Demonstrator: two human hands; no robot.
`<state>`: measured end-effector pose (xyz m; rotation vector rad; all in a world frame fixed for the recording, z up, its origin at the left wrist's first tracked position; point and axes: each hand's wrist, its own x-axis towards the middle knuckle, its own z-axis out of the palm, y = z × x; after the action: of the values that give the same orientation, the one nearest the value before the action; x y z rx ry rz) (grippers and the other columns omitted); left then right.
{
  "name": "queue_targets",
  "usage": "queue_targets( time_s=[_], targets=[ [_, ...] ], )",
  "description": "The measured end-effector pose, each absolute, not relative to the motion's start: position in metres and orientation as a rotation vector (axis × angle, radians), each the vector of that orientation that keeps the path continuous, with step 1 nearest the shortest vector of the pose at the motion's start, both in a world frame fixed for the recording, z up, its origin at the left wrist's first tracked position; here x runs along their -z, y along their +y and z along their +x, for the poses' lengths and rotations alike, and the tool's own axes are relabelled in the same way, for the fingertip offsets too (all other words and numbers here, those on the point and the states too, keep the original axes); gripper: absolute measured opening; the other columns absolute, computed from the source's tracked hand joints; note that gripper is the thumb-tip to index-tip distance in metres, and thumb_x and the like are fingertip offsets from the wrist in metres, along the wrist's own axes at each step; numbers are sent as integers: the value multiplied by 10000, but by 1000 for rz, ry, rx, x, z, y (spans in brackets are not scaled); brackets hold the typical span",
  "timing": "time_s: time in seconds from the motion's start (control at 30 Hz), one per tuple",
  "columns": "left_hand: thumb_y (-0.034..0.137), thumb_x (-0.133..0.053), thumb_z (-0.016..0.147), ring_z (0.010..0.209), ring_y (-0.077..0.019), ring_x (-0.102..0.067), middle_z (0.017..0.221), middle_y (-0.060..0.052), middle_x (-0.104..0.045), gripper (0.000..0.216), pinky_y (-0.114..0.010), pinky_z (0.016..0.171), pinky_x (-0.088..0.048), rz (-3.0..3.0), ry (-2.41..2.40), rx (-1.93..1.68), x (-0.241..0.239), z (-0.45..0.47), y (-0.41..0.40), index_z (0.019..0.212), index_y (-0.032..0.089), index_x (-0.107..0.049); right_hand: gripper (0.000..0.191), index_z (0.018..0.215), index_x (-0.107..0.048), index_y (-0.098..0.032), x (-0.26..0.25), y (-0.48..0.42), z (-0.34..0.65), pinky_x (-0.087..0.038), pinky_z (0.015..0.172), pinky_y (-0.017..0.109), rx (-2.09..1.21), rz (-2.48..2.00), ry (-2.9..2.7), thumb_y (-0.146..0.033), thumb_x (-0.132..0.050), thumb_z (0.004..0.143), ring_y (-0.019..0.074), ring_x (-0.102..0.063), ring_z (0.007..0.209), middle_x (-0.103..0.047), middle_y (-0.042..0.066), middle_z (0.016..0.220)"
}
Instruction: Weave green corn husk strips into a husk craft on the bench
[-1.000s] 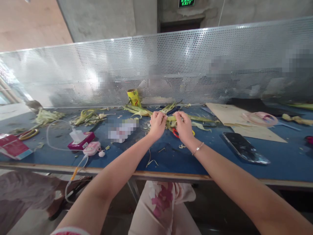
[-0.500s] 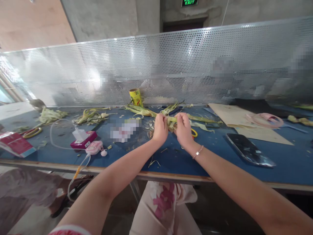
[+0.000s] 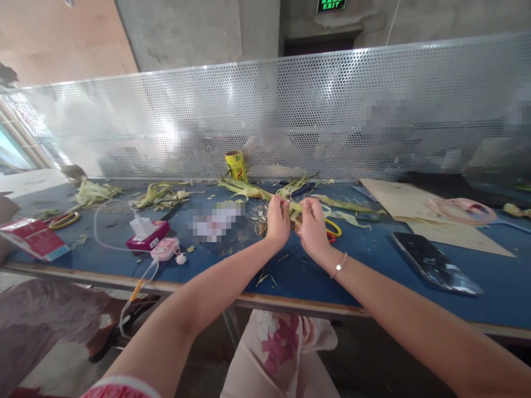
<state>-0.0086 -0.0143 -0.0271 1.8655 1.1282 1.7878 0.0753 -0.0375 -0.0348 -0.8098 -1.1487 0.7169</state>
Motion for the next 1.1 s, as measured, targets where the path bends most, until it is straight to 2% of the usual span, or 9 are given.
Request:
queue_targets(
  time_s=[0.23,0.33,0.5,0.73,0.87,1.1],
  targets=[
    [333,-413,911,754,-146,-479,790,-25,-492,170,-310,740,-413,1839,1126,-1796,27,-7,-14,796,209,-414,268,863,-409,-272,30,-44,69,-230,321,250,-806,-767,-1053,-538,-434,860,63,-253,346,-353,-70,645],
    [322,-424,906,754,-146,-480,784,-23,-498,157,-303,738,-401,1813,1127,-1814,25,-7,-14,797,209,-413,276,870,-425,-270,32,-41,69,-263,346,251,-770,-782,-1087,-546,-420,868,71,-285,369,-379,-66,653],
    [258,-420,900,762,-145,-480,789,-27,-508,119,-298,735,-392,1834,1148,-1782,21,-8,-15,794,202,-412,303,876,-482,-255,37,-31,77,-411,523,277,-546,-835,-1157,-548,-405,873,135,-484,595,-479,-19,713],
    [219,-452,883,694,-116,-480,720,5,-497,148,-254,687,-393,1914,1120,-1648,14,-9,-18,747,202,-397,295,849,-525,-231,33,-19,92,-422,684,303,-424,-875,-1116,-516,-451,849,164,-513,765,-546,10,793],
    [205,-450,884,666,-118,-461,682,15,-467,166,-255,677,-388,1929,1139,-1651,15,-8,-16,736,207,-375,294,827,-525,-219,32,-11,100,-413,677,293,-389,-895,-1100,-501,-446,850,158,-509,744,-553,7,773],
    [175,-433,888,717,-143,-489,730,-15,-508,162,-286,718,-391,1827,1256,-1665,13,-15,-6,737,205,-384,286,808,-531,-215,28,-9,109,-411,646,285,-338,-894,-1140,-479,-440,867,142,-502,682,-567,8,762]
  ],
)
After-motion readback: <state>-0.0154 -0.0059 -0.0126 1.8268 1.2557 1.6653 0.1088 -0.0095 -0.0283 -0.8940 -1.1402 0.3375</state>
